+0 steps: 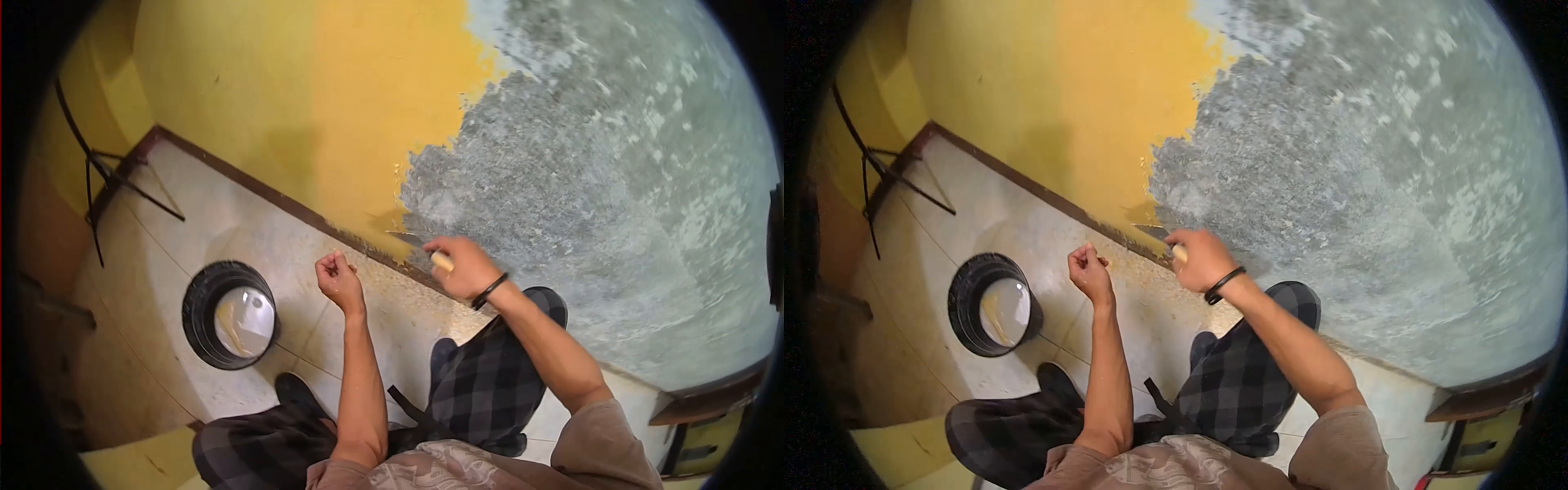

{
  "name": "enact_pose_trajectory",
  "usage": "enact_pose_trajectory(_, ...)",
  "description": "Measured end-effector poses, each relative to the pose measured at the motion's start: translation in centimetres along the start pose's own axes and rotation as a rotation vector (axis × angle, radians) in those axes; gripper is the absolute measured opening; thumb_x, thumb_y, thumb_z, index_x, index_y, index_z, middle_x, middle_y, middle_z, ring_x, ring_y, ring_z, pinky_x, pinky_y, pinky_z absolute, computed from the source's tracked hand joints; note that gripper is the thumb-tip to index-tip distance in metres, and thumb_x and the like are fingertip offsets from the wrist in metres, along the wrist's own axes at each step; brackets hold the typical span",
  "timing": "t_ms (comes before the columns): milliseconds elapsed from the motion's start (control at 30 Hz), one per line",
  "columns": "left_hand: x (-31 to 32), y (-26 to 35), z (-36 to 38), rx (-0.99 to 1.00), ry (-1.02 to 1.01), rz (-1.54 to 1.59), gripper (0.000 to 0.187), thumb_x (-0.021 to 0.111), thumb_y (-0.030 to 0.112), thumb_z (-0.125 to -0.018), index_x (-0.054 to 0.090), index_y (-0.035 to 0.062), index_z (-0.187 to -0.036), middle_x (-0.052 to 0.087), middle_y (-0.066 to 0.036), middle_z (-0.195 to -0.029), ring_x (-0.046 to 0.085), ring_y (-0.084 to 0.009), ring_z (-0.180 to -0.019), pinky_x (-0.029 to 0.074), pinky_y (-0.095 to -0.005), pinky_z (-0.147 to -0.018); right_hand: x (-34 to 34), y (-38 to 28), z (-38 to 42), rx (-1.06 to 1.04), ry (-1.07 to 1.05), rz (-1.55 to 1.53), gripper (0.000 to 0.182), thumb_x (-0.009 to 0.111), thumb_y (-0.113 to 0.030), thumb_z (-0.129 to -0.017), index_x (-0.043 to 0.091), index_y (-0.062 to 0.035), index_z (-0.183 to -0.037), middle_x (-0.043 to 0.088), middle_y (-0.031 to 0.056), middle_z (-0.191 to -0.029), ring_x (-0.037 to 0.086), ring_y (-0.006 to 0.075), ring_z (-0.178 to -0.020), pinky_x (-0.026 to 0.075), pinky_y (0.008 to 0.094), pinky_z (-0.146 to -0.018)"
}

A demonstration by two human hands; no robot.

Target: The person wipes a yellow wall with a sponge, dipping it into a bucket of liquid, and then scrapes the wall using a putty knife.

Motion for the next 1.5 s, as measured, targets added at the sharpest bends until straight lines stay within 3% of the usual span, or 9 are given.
enact_pose_trajectory(200, -2.9, -4.0, -2.4, -0.139, 0.113, -0.083, 0.019, 0.062, 0.017, -0.086, 0.053, 0.0014, -0.081, 0.051, -0.002, -0.064, 0.049, -0.0101, -0.051, 0.041, -0.0238, -0.046, -10.2, -11.8, -2.7, -0.241, 0.162, 0.600, 0.011, 0.057, -0.008, -0.072, 0.064, -0.0027, -0.079, 0.060, 0.0227, -0.070, 0.059, 0.0399, -0.066, 0.049, 0.0468, -0.060)
enact_pose_trajectory(400, -3.4, -3.6, -3.4, -0.268, 0.138, -0.053, 0.020, 0.060, 0.020, -0.087, 0.052, 0.0029, -0.081, 0.052, -0.002, -0.069, 0.049, -0.0093, -0.052, 0.043, -0.0221, -0.048, -9.4, -16.9, -10.9, -0.330, -0.042, 1.064, 0.013, 0.054, -0.006, -0.071, 0.064, -0.0001, -0.077, 0.062, 0.0221, -0.070, 0.063, 0.0377, -0.070, 0.052, 0.0421, -0.061)
enact_pose_trajectory(700, -4.6, -5.5, -3.0, -0.305, 0.202, -0.063, 0.022, 0.062, 0.021, -0.086, 0.053, 0.0027, -0.079, 0.054, -0.003, -0.065, 0.050, -0.0107, -0.052, 0.044, -0.0240, -0.049, 12.2, -0.7, -13.1, -0.077, -0.259, 0.982, 0.021, 0.049, -0.015, -0.083, 0.070, -0.0109, -0.086, 0.068, 0.0125, -0.088, 0.066, 0.0262, -0.082, 0.052, 0.0362, -0.067)
enact_pose_trajectory(800, -5.1, -6.2, -3.0, -0.286, 0.246, -0.086, 0.023, 0.064, 0.022, -0.084, 0.054, 0.0026, -0.077, 0.055, -0.003, -0.062, 0.052, -0.0120, -0.051, 0.042, -0.0251, -0.050, 22.8, 7.7, -9.8, -0.291, -0.295, 1.139, 0.023, 0.049, -0.015, -0.083, 0.071, -0.0083, -0.084, 0.068, 0.0143, -0.086, 0.066, 0.0290, -0.080, 0.052, 0.0389, -0.069)
enact_pose_trajectory(833, -5.4, -6.8, -3.0, -0.298, 0.250, -0.131, 0.023, 0.064, 0.023, -0.084, 0.054, 0.0028, -0.077, 0.055, -0.004, -0.061, 0.052, -0.0121, -0.052, 0.042, -0.0250, -0.050, 23.9, 8.1, -8.6, -0.163, -0.445, 0.999, 0.023, 0.048, -0.014, -0.084, 0.069, -0.0071, -0.088, 0.068, 0.0141, -0.086, 0.066, 0.0297, -0.081, 0.052, 0.0389, -0.069)
enact_pose_trajectory(1033, -6.2, -8.0, -2.8, -0.385, 0.264, -0.118, 0.024, 0.064, 0.023, -0.084, 0.053, 0.0031, -0.076, 0.054, -0.004, -0.061, 0.051, -0.0120, -0.050, 0.042, -0.0265, -0.047, 6.1, -3.8, -7.4, -0.092, -0.433, 1.034, 0.018, 0.053, -0.011, -0.078, 0.070, -0.0051, -0.084, 0.067, 0.0175, -0.082, 0.067, 0.0300, -0.078, 0.053, 0.0392, -0.065)
enact_pose_trajectory(1200, -5.1, -9.1, -2.3, -0.426, 0.196, -0.122, 0.021, 0.061, 0.020, -0.087, 0.051, 0.0029, -0.080, 0.052, -0.004, -0.067, 0.048, -0.0095, -0.050, 0.043, -0.0231, -0.046, -9.0, -15.4, -7.7, -0.256, -0.038, 1.158, 0.010, 0.055, -0.007, -0.071, 0.063, -0.0002, -0.070, 0.062, 0.0226, -0.070, 0.064, 0.0364, -0.064, 0.053, 0.0420, -0.058)
enact_pose_trajectory(1333, -4.6, -9.7, -1.4, -0.444, 0.191, -0.115, 0.022, 0.062, 0.022, -0.086, 0.052, 0.0028, -0.079, 0.053, -0.004, -0.065, 0.049, -0.0106, -0.049, 0.043, -0.0247, -0.045, -6.4, -13.4, -10.8, -0.216, -0.100, 1.075, 0.006, 0.058, -0.003, -0.070, 0.061, 0.0013, -0.072, 0.061, 0.0237, -0.067, 0.063, 0.0365, -0.066, 0.053, 0.0428, -0.063)
enact_pose_trajectory(1500, -5.6, -9.3, -1.4, -0.453, 0.219, -0.147, 0.024, 0.063, 0.023, -0.084, 0.054, 0.0027, -0.077, 0.055, -0.004, -0.063, 0.050, -0.0118, -0.048, 0.042, -0.0258, -0.045, 8.8, 0.2, -9.6, -0.033, -0.390, 1.068, 0.020, 0.050, -0.010, -0.082, 0.069, -0.0068, -0.089, 0.068, 0.0156, -0.087, 0.067, 0.0280, -0.081, 0.054, 0.0358, -0.066)
Point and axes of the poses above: each hand's wrist, its own z-axis away from the middle knuckle, its own x-axis out of the palm, y = z × x, the point moved 6 cm from there along -z, towards the middle knuckle
